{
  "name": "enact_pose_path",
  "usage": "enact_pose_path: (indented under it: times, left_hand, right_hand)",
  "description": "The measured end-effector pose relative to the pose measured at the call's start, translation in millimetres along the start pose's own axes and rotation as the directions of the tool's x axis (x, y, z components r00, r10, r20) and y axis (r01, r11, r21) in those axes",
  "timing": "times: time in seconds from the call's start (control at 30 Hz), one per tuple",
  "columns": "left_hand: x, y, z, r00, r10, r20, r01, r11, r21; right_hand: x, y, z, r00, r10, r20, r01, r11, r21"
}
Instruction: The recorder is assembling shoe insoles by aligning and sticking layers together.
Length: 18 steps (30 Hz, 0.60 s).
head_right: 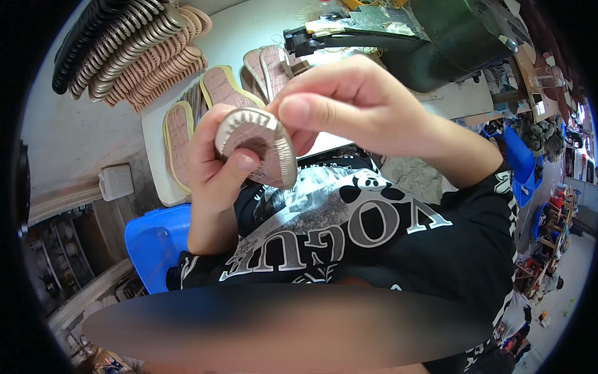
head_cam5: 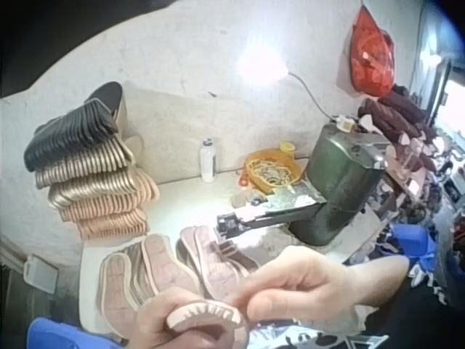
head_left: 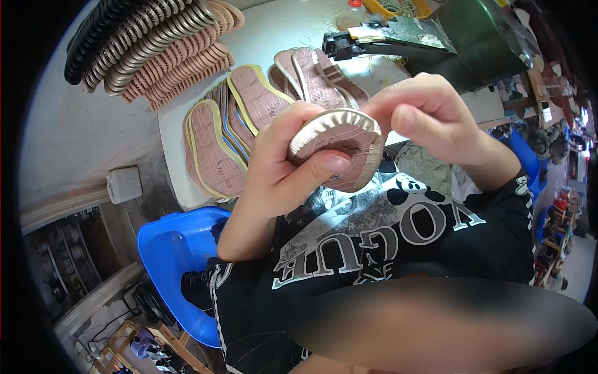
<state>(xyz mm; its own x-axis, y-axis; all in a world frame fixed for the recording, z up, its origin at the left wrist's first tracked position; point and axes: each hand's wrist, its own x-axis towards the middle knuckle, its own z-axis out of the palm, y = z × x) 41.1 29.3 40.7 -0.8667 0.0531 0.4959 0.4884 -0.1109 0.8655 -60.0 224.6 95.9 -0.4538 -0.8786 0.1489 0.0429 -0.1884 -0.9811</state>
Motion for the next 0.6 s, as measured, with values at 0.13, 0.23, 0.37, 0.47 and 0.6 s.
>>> enact_pose_path:
  times: [0.13,0.23,0.37,0.47,0.6]
  left_hand:
    - [-6,-4,8,0.995,0.006,-0.104,-0.018,0.993,-0.117]
    - [-4,-9,5,0.996,0.047,-0.075,-0.049,0.998,-0.025]
    - [-7,-5,2,1.000,0.002,0.023,-0.003,0.998,0.062]
    - [-4,-3,3,0.996,0.083,-0.039,-0.078,0.992,0.102]
    - [-6,2,7,0.991,-0.071,-0.114,0.087,0.985,0.149]
  right_hand:
    - [8,1,-9,0.970,0.226,0.086,-0.230,0.973,0.031]
    - [13,2,-10,0.947,0.311,0.081,-0.316,0.947,0.052]
    - [16,-15,-13,0.949,0.289,0.128,-0.279,0.956,-0.092]
    - [17,-23,-11,0.960,0.225,0.164,-0.184,0.955,-0.232]
    - [14,-20,-8,0.986,-0.081,0.148,0.151,0.814,-0.560]
